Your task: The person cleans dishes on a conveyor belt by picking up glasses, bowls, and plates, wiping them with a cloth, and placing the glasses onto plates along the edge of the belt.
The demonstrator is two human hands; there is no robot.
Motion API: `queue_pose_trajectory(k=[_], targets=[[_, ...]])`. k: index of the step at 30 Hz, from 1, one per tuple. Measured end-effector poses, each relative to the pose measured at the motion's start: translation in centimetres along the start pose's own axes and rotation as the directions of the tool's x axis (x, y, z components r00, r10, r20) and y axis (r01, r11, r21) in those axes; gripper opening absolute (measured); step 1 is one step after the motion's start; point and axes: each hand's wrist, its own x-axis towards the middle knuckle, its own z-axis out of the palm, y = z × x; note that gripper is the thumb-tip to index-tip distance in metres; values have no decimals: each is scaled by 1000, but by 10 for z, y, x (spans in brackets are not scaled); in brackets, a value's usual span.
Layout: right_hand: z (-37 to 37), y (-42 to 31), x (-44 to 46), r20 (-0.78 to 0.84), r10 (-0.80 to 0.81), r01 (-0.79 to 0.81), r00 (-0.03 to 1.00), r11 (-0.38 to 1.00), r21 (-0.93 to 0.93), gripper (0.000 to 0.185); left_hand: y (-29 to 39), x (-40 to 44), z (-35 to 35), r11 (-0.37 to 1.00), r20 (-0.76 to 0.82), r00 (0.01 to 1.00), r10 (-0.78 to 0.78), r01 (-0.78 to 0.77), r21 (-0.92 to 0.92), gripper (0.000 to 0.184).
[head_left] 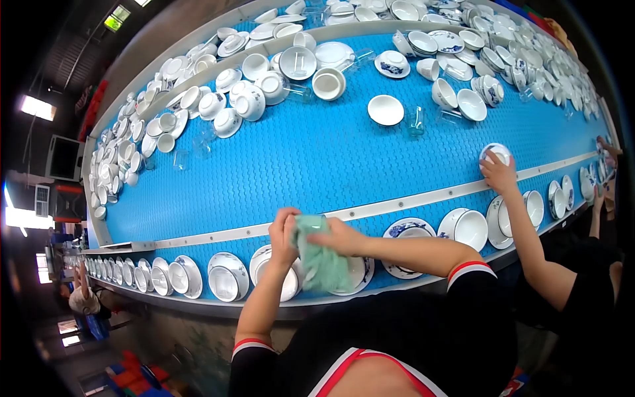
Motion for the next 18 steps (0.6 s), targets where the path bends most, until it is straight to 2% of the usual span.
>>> queue_pose_trajectory(k=[1, 2, 3, 4, 5, 6, 7, 8, 9, 10, 11, 12, 13, 14, 15, 16, 17, 18], targets=[[-9, -6, -3, 3, 1, -1, 1000, 1000, 0, 39, 2, -2, 5, 938, 79, 953, -293, 303, -170, 34], [-22, -14, -5, 181, -197, 263, 964, 822, -505, 36, 7, -4, 11, 890, 104, 911, -399, 412, -196, 31], [-35, -22, -7, 423, -259, 493, 868, 355, -794, 34, 12, -6, 17, 890, 104, 911, -399, 412, -195, 31], [-49, -7, 3, 543, -310, 603, 781, 145, -784, 36, 15, -12, 24, 796, 109, 841, -529, 537, -281, 31], [-59, 8, 3, 542, -310, 603, 781, 149, -784, 36, 19, -18, 32, 676, 127, 753, -646, 642, -361, 30], [-66, 9, 1, 575, -451, 647, 682, 5, -763, 43, 16, -23, 33, 534, 181, 627, -758, 755, -381, 30], [-72, 3, -3, 602, -570, 655, 559, -143, -742, 50, 16, -30, 36, 492, 102, 598, -795, 733, -469, 31], [-78, -2, -10, 549, -553, 618, 627, -75, -783, 52, 15, -40, 37, 452, 30, 559, -828, 699, -554, 31], [-88, -11, -18, 543, -553, 612, 632, -73, -787, 52, -6, -63, 30, 565, -104, 634, -766, 588, -578, 32], [-101, -21, -25, 167, -484, 393, 859, 414, -821, 57, 12, -68, 24, 726, -321, 659, -680, 547, -416, 35], [-116, -25, -29, -172, -217, 67, 961, 785, -616, 61, -6, -93, 16, 838, -532, 653, -540, 479, -263, 35], [-136, -25, -33, -254, -160, 39, 954, 905, -425, 64, 2, -102, 13, 840, -641, 566, -518, 479, -255, 32], [-155, -24, -40, -321, -86, 17, 943, 978, -210, 67, -3, -117, 8, 850, -705, 531, -470, 488, -199, 30], [-173, -21, -49, -324, -22, 29, 946, 999, 16, 68, -11, -140, -1, 842, -657, 606, -448, 532, -84, 30], [-187, -20, -58, -314, 41, 37, 949, 970, 240, 69, -5, -138, 8, 840, -658, 602, -452, 536, -86, 30], [-200, -21, -66, -311, 48, 30, 949, 970, 241, 69, 1, -136, 16, 807, -716, 648, -260, 553, 208, 32], [-209, -31, -75, -348, -157, 183, 924, 982, 44, 68, 16, -127, 26, 688, -709, 702, -62, 545, 479, 34], [-218, -43, -85, -340, -358, 322, 870, 933, -158, 67, 26, -112, 39, 824, -707, 691, -150, 483, 297, 38]])
